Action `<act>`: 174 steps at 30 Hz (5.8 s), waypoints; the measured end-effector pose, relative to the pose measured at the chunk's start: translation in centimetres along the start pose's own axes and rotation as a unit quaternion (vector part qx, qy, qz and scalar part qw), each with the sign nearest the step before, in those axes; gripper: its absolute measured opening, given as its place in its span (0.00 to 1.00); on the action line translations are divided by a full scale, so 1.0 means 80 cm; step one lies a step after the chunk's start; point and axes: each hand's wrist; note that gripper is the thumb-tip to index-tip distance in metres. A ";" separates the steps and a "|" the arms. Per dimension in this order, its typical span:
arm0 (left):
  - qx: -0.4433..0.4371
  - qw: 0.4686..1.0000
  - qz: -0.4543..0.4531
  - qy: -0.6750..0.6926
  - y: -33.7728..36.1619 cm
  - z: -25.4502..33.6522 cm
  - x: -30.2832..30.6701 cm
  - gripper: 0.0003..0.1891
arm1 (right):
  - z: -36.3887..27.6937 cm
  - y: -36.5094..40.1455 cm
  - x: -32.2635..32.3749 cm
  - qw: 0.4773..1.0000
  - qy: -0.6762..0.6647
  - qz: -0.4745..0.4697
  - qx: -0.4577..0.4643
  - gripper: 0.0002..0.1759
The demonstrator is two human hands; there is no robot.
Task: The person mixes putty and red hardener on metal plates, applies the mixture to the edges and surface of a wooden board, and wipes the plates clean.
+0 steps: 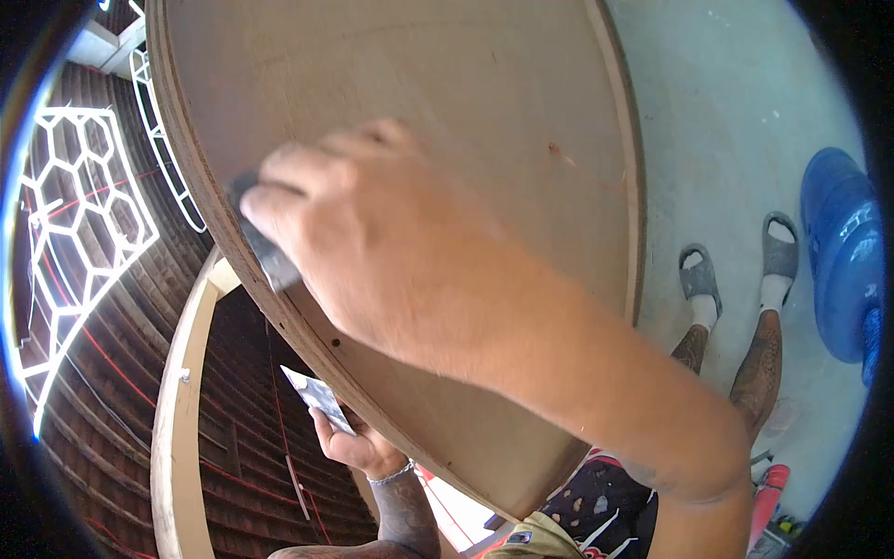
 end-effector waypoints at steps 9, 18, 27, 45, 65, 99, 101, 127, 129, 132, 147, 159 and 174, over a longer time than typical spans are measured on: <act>0.016 1.000 -0.015 0.004 -0.003 -0.003 0.011 0.18 | -0.039 0.091 -0.019 0.997 -0.011 -0.053 -0.053 0.24; 0.046 0.999 -0.001 -0.010 -0.017 -0.004 0.028 0.20 | -0.061 0.171 -0.040 0.992 -0.004 -0.101 -0.077 0.21; 0.043 0.999 -0.032 -0.008 -0.019 -0.003 0.027 0.19 | -0.083 0.240 -0.058 0.986 0.002 -0.149 -0.075 0.22; 0.048 0.996 -0.063 -0.026 -0.012 -0.007 0.011 0.25 | 0.081 -0.089 -0.008 0.991 0.030 0.130 0.018 0.15; 0.060 0.995 -0.053 -0.056 0.001 -0.002 -0.006 0.28 | 0.067 -0.087 0.044 0.993 0.015 0.110 0.036 0.13; 0.048 0.992 -0.084 -0.080 -0.003 0.002 0.009 0.30 | -0.052 0.121 -0.019 0.994 -0.024 -0.082 -0.072 0.22; 0.061 0.994 -0.075 -0.060 -0.005 0.004 0.012 0.29 | -0.057 0.139 -0.020 0.991 -0.047 -0.100 -0.072 0.27; 0.046 0.995 -0.061 -0.066 -0.010 0.004 0.010 0.27 | 0.058 -0.098 -0.019 0.978 0.026 0.202 0.049 0.18; 0.045 0.996 -0.060 -0.045 -0.011 0.006 0.016 0.27 | 0.043 -0.091 -0.020 0.983 0.036 0.175 0.041 0.17; 0.036 0.997 -0.022 -0.059 -0.007 0.003 0.005 0.28 | 0.029 -0.066 -0.024 0.991 0.039 0.128 0.029 0.17; 0.082 0.997 -0.007 -0.011 0.008 0.002 -0.011 0.31 | 0.105 -0.210 0.049 0.995 0.016 0.089 0.043 0.14; 0.062 0.997 -0.015 -0.044 -0.001 0.010 0.009 0.30 | 0.034 -0.087 0.029 0.999 0.032 -0.009 0.027 0.13; 0.032 0.998 0.000 -0.044 0.007 0.004 0.000 0.28 | -0.037 0.102 0.005 0.989 -0.034 -0.133 -0.052 0.27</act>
Point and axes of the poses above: each hand's wrist, its own y-axis away from the middle knuckle, its own x-axis out of the back of the hand, z = x × y, and after that the axes turned 5 degrees about y, right-handed
